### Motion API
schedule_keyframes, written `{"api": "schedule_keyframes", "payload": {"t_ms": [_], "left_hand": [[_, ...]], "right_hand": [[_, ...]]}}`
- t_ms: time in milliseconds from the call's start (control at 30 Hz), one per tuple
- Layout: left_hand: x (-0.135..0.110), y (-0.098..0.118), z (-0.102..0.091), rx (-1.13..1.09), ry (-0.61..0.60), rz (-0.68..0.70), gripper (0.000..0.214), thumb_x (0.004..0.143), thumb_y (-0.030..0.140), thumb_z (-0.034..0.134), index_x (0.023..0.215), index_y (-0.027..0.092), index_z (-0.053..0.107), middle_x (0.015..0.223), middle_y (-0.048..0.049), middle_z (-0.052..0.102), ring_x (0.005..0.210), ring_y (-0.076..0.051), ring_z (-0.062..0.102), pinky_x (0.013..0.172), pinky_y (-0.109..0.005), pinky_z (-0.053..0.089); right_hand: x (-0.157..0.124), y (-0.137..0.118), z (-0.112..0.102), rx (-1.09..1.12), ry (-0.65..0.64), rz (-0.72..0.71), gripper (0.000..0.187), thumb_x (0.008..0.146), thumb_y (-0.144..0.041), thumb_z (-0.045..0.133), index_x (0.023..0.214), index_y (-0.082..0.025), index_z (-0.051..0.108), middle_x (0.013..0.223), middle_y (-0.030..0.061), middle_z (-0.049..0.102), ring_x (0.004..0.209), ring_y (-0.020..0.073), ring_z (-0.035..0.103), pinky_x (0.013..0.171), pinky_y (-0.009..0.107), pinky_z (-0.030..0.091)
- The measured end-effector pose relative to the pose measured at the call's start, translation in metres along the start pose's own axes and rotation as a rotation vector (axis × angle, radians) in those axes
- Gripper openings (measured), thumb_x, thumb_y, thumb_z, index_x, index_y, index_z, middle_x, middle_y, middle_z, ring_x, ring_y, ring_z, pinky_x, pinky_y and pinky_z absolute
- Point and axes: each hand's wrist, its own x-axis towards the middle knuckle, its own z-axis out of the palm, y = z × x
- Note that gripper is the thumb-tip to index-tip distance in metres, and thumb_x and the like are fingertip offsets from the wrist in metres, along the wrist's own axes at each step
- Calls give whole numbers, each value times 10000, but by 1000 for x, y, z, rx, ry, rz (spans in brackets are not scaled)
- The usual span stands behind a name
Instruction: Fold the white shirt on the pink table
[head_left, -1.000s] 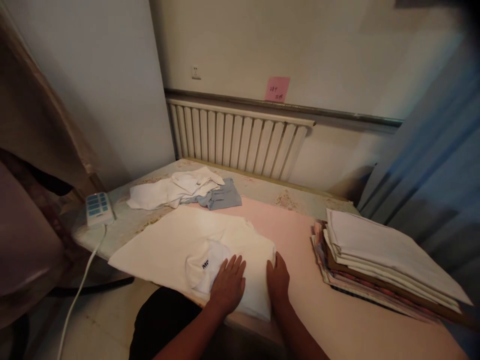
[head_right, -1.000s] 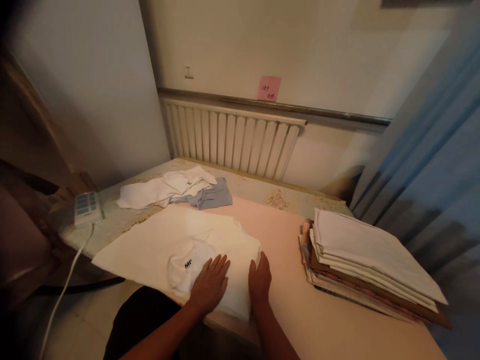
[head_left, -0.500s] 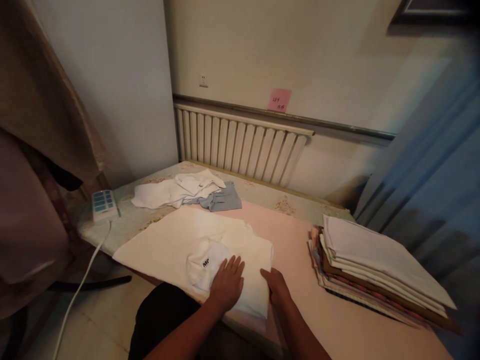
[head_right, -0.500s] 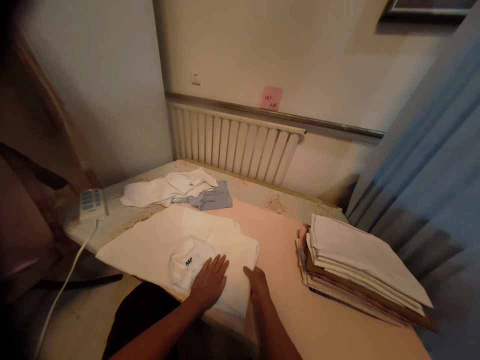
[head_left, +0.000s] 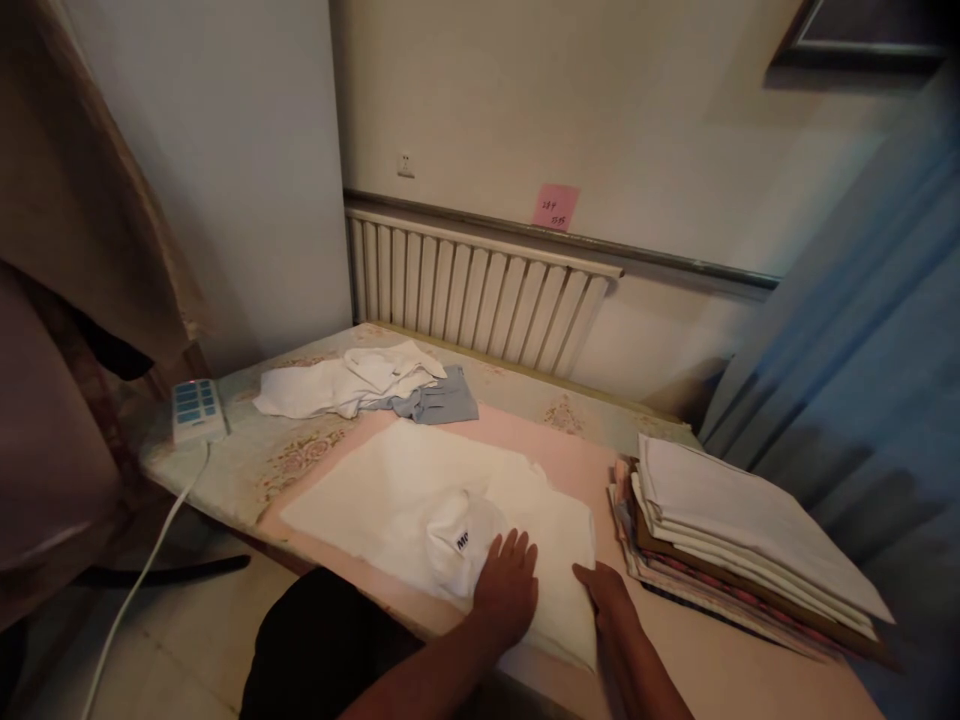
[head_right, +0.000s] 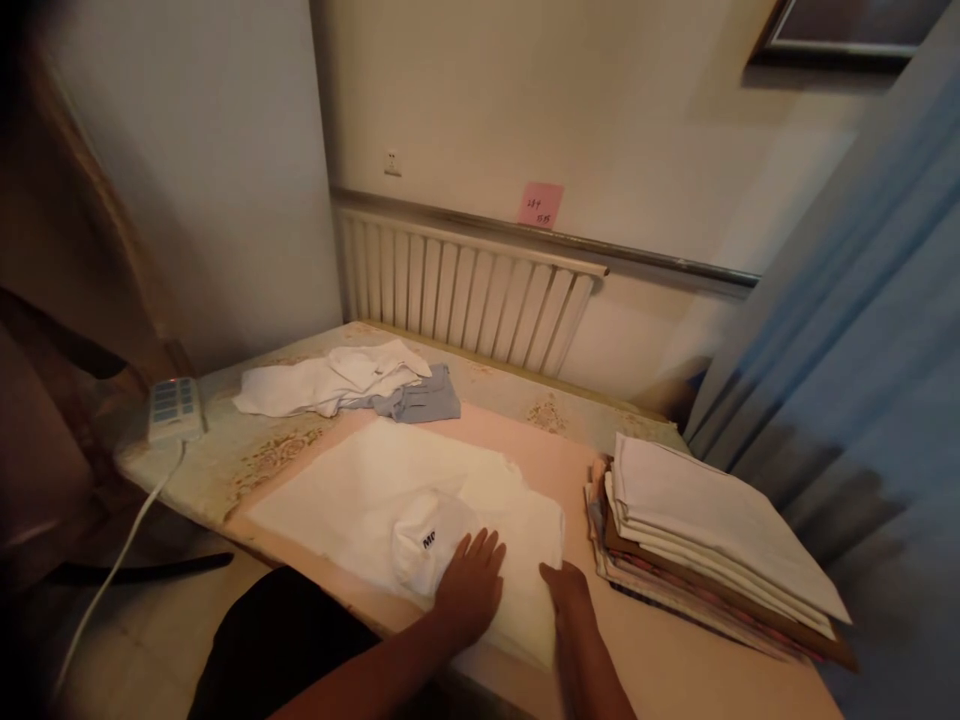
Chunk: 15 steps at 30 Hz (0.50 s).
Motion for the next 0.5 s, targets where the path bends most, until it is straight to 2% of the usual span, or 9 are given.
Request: {"api": "schedule_keyframes", "payload": {"t_ms": [100,167,267,333,400,500], "left_hand": [[0,33,8,-44,-46,-10,526,956,398,296,1410,164,419,1492,-110,386,1402,-284,289,1129,-524,243],[-2,47,9,-65,-88,-3,532,958,395,286,1411,151,417,1504,-119,361,1412,-290,261,1139,-523,222],[-3,53,5,-83,-118,37,543,952,422,308,1406,146,421,1506,-126,357,1418,-293,244,1142,-521,212],[-1,47,-2,-73,-99,41,546,948,440,323,1395,146,432,1497,-131,371,1417,-297,243,1139,-526,208],[2,37,-10,-39,-72,9,546,941,456,345,1377,147,456,1483,-137,393,1413,-303,253,1136,-539,201],[8,16,-22,19,-58,-58,548,928,476,379,1359,155,487,1475,-138,405,1408,-303,267,1138,-545,190]], "right_hand": [[-6,3,-30,-87,12,42,249,527,-373,633,657,-164,675,557,78,672,577,270,666,529,339,516],[-8,5,-45,-162,38,46,232,554,-379,622,662,-181,676,611,86,694,624,275,679,564,343,522],[-11,6,-60,-312,129,34,212,583,-370,600,677,-196,673,693,114,711,706,307,686,644,385,520],[-14,7,-60,-404,214,18,294,615,-372,579,809,-182,691,836,160,717,833,349,676,740,446,500],[-19,8,-52,-542,312,-137,439,693,-389,525,1033,-150,666,1060,207,676,1031,374,617,869,496,451],[-25,14,-27,-792,381,-609,531,835,-391,383,1223,-81,573,1298,222,551,1253,337,471,1038,480,352]]}}
